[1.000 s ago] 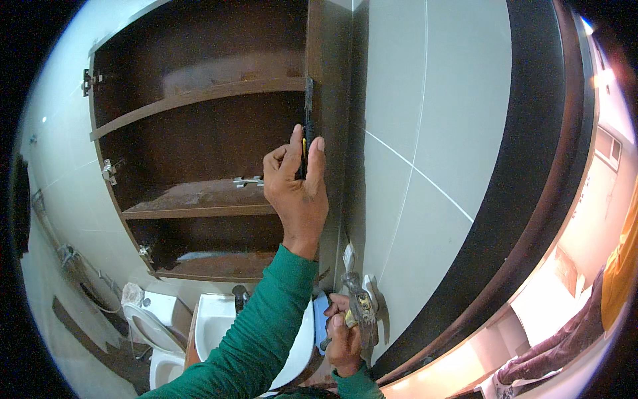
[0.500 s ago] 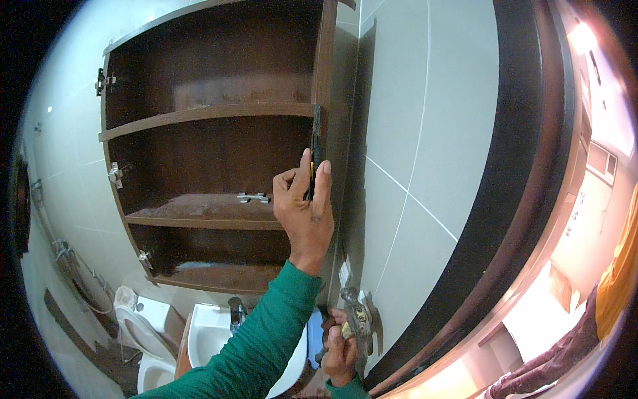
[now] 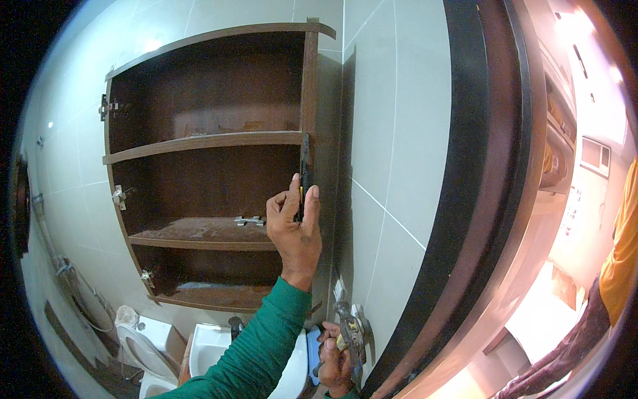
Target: The person uses a hammer and a utility knife to pry and separate the wooden frame of a wall-mounted bathroom cabinet. They repeatedly tap the knife into the seams and pull at the wood to loosen the structure.
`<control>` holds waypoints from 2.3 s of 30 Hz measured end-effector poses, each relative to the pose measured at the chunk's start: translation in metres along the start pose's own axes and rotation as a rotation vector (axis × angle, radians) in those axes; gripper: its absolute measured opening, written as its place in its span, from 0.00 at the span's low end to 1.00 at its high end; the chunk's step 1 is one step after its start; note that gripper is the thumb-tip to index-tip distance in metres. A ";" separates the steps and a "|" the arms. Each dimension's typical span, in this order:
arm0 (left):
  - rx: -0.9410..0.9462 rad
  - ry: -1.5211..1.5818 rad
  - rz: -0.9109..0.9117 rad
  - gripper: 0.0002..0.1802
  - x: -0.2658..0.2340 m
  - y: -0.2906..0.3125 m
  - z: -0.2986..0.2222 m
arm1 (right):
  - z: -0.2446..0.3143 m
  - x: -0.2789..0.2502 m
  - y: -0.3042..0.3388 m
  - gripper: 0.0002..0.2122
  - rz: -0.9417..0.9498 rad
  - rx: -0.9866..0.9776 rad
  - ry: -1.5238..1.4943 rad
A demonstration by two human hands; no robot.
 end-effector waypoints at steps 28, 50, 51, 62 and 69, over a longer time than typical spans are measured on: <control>-0.076 0.062 0.059 0.21 -0.006 -0.007 0.001 | -0.003 0.002 0.001 0.33 -0.007 0.032 -0.037; -0.063 0.012 0.113 0.23 -0.006 -0.009 0.002 | -0.002 0.000 0.002 0.30 0.011 0.006 -0.008; -0.055 0.013 0.112 0.23 -0.005 -0.009 0.001 | -0.004 -0.001 0.002 0.30 0.007 0.012 -0.011; -0.039 0.038 0.154 0.22 -0.003 -0.012 0.002 | -0.017 0.004 0.001 0.27 0.048 0.059 -0.239; -0.053 0.062 0.138 0.20 -0.007 -0.016 0.005 | 0.027 0.029 -0.004 0.24 0.189 -0.157 -0.043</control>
Point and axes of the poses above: each hand's wrist, its own y-axis away from the middle knuckle, its own x-axis out of the palm, z = x × y, the point moved 8 cm from there along -y, towards the middle knuckle, and after that the axes turned 4 degrees about -x, right-handed, at the moved point
